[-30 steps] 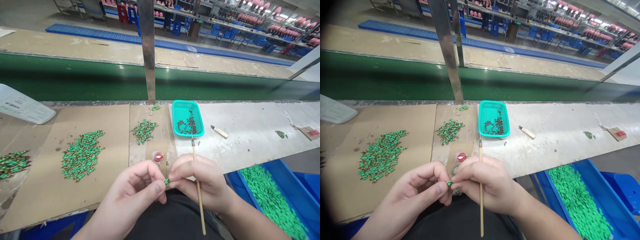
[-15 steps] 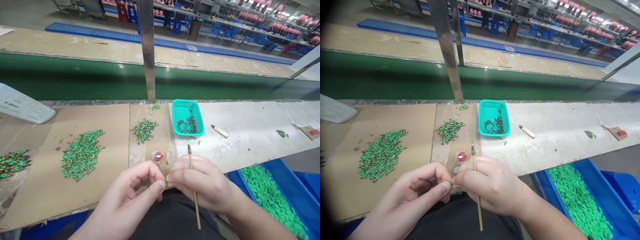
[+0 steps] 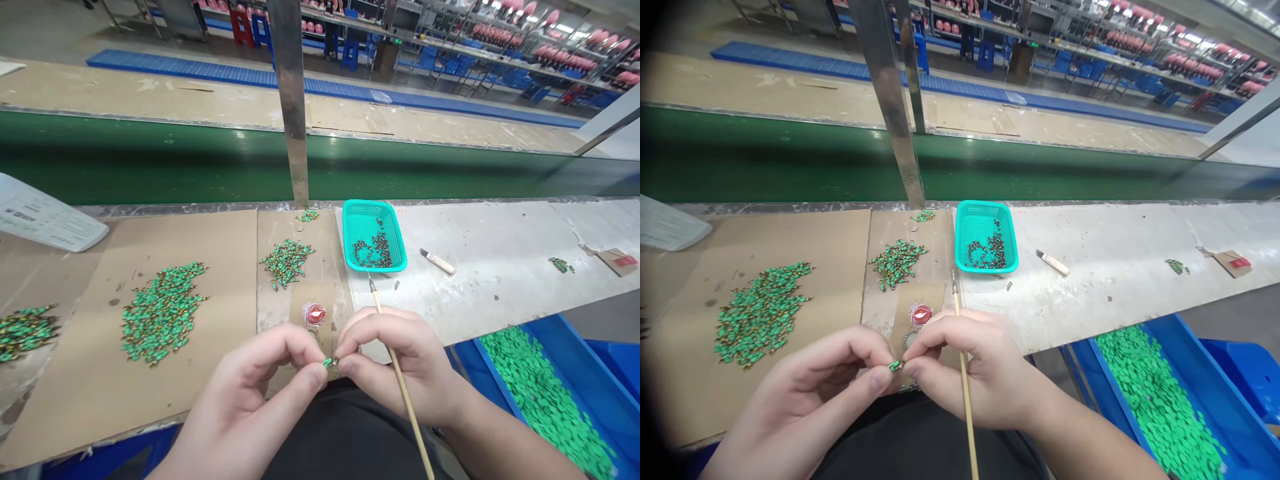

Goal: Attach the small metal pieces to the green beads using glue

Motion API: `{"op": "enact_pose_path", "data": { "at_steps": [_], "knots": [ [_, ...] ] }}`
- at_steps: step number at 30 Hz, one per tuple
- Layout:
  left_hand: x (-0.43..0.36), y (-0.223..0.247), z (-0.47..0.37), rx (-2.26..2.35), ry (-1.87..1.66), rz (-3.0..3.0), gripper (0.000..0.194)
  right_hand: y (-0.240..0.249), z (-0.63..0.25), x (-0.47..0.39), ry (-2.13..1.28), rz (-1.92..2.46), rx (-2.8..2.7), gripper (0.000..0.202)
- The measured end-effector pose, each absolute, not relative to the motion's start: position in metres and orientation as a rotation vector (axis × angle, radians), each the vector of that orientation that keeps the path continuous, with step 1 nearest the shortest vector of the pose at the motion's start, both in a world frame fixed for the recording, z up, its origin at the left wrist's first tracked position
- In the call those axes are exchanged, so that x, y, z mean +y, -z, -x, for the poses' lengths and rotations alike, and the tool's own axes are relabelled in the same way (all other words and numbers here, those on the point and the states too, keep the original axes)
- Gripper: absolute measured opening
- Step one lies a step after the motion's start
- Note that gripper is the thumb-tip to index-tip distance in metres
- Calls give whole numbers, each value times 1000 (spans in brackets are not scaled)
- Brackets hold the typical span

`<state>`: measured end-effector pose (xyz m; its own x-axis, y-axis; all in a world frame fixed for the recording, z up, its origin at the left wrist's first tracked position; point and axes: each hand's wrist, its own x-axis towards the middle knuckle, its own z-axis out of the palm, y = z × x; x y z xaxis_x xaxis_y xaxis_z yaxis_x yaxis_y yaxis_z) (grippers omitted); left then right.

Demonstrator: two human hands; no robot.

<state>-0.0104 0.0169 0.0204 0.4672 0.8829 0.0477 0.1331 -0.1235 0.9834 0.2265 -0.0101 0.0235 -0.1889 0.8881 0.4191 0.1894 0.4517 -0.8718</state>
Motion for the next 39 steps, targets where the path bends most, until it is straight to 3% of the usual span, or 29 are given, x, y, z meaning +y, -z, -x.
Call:
{"op": "enact_pose_path", "data": {
  "at_steps": [2, 9, 39],
  "knots": [
    [14, -16, 13, 897, -887, -1712, 17, -24, -225, -12, -869, 957, -1646, 11],
    [11, -14, 19, 768, -956, -2063, 34, -22, -222, -16, -885, 935, -1616, 10],
    [11, -18, 11, 836, -935, -2062, 24, -5, -219, -13, -986, 929, -1530, 11]
  ]
}}
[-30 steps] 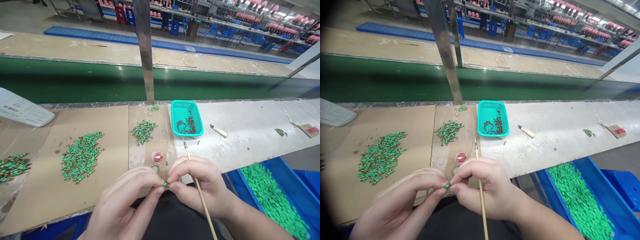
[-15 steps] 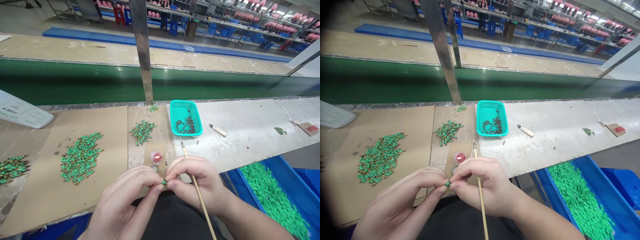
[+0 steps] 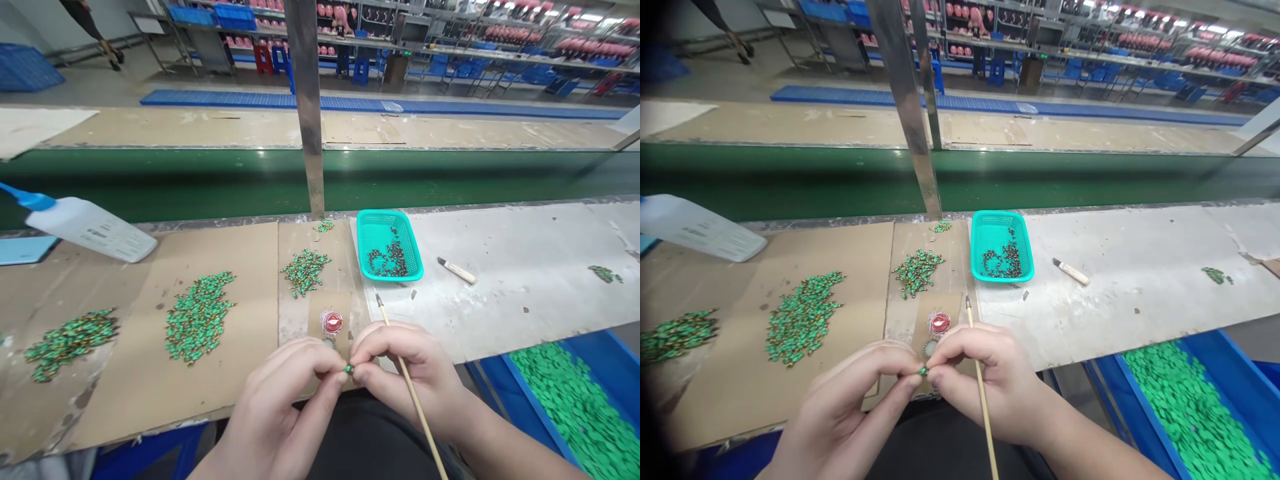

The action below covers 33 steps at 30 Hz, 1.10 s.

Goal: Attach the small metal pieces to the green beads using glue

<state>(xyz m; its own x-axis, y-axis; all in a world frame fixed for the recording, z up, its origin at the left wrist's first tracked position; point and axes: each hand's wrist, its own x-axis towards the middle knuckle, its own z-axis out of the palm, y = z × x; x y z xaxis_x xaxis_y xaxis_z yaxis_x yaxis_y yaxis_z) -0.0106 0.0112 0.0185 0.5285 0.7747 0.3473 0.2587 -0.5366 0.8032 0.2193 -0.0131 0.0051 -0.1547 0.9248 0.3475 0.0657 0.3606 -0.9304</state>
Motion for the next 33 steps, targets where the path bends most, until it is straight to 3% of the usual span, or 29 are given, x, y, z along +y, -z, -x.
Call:
{"op": "enact_pose_path", "data": {
  "at_steps": [24, 33],
  "knots": [
    [8, -15, 10, 892, -883, -1990, 20, -1, -219, -13, -1025, 1013, -1566, 14],
    [15, 27, 2, 865, -1061, -2024, 9, 31, -232, -9, -1017, 1088, -1681, 17]
  ]
}}
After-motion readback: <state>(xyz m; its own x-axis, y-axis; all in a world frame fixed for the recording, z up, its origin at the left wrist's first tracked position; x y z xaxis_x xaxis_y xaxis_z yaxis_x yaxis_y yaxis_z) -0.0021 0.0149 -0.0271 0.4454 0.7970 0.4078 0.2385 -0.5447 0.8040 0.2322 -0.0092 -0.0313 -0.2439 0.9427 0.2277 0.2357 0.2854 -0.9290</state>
